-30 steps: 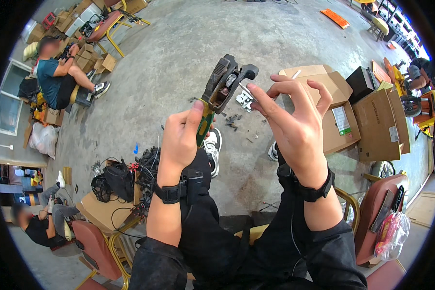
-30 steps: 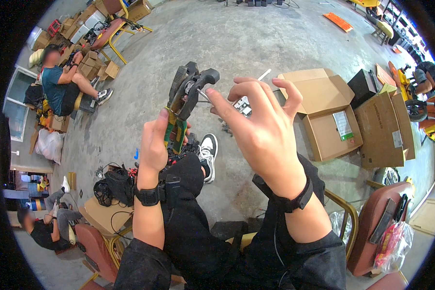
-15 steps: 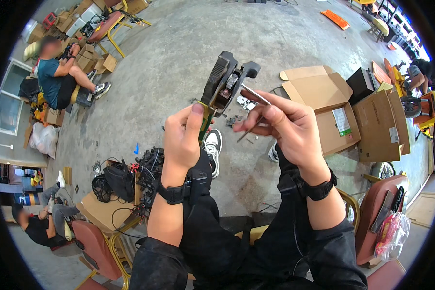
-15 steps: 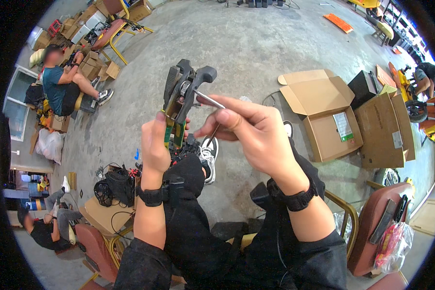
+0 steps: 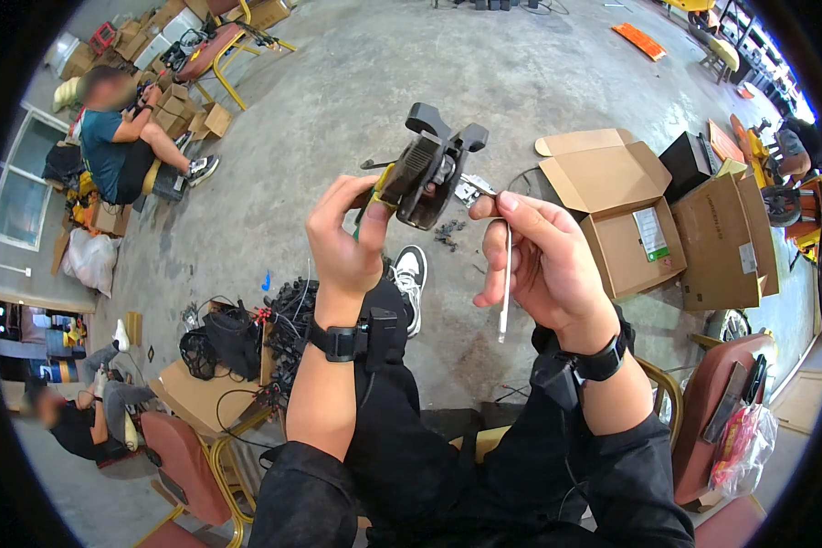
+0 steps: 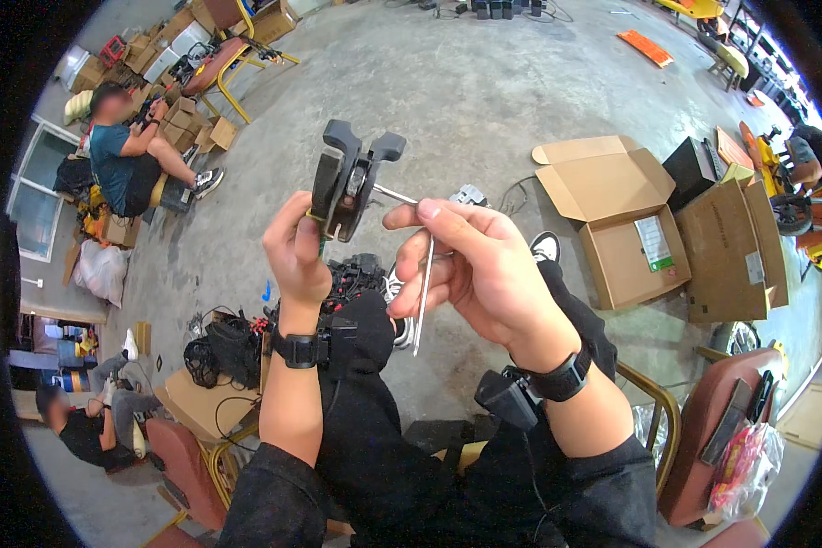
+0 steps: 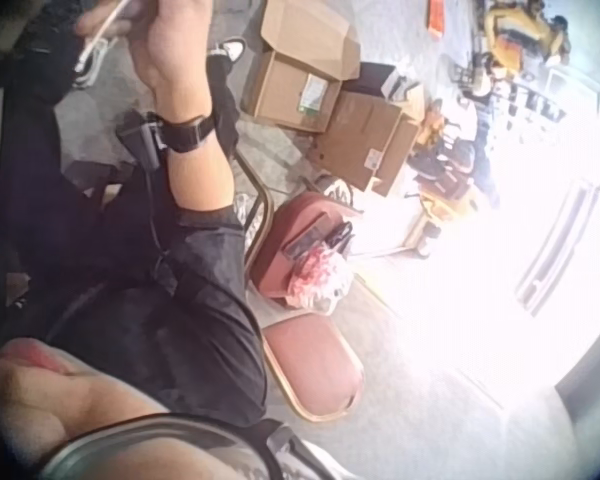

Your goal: Repairing or assembling a small mechanical component using a wire stripper and a small screwdriver.

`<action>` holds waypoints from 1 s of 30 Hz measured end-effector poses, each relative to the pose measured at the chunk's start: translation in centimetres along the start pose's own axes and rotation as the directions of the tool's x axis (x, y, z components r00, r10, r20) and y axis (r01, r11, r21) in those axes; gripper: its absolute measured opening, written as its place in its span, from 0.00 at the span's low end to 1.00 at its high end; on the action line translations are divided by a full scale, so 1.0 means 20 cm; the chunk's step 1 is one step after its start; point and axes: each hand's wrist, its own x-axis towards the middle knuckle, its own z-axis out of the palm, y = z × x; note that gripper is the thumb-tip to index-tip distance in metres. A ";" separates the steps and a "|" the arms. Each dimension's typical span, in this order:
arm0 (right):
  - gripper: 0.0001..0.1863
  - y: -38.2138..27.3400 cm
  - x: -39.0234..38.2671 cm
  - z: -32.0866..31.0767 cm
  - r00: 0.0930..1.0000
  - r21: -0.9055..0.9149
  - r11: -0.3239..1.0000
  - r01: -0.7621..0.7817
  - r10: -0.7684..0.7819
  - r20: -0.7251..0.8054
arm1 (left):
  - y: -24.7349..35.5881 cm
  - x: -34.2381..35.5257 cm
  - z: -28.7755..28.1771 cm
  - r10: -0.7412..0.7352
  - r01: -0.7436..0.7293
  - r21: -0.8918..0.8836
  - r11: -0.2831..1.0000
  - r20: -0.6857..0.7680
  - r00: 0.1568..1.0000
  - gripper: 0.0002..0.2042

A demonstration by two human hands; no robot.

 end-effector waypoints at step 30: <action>0.26 0.03 0.03 -0.02 0.552 -0.675 -0.730 -0.105 -0.608 0.571 | -0.04 -0.03 -0.02 -0.306 0.288 0.111 0.951 0.233 0.923 0.26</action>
